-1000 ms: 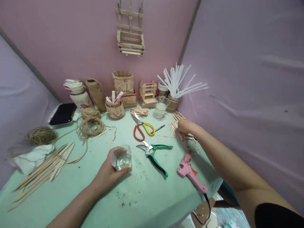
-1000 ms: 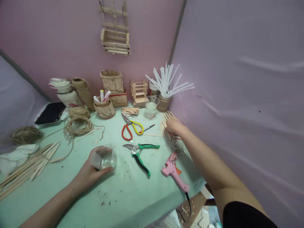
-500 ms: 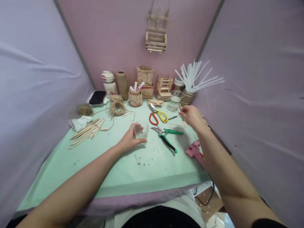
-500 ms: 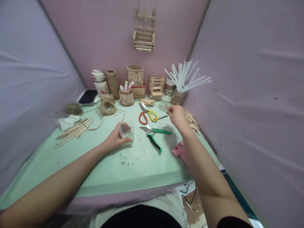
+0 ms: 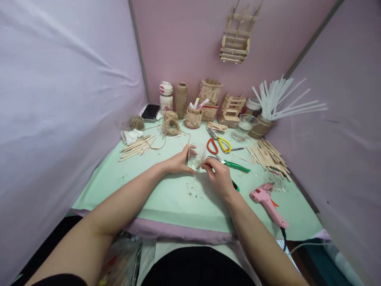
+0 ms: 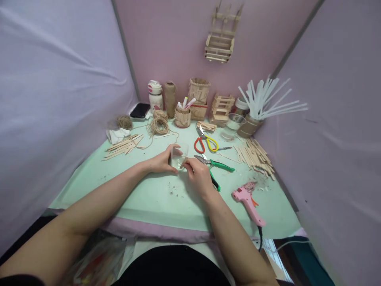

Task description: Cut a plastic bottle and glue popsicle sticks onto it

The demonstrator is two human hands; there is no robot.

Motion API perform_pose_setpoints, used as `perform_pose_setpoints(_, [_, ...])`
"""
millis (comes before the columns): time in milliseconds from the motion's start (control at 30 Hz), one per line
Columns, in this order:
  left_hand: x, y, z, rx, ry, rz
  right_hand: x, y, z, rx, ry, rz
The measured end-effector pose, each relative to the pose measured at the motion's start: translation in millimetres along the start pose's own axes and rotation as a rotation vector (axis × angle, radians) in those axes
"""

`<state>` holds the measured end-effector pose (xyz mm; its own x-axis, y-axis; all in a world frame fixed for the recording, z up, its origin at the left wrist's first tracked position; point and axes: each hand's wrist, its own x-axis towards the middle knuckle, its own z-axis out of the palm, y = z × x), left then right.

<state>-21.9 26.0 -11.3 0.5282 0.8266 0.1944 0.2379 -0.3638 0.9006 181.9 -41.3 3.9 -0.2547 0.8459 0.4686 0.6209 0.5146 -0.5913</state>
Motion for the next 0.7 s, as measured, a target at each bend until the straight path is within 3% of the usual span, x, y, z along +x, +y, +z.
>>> perform_pose_setpoints(200, [0.6,-1.2,1.3,0.029,0.016,0.015,-2.6,3.0,9.0,-0.085,-0.020,-0.047])
perform_pose_setpoints(333, [0.5,-2.0,6.7,0.039,-0.011,0.006,-2.5,6.7,16.3,-0.124,0.033,-0.121])
perform_pose_setpoints(700, [-1.6,11.1,16.8,0.133,0.071,-0.017,-2.8,9.3,21.5,-0.216,0.120,-0.160])
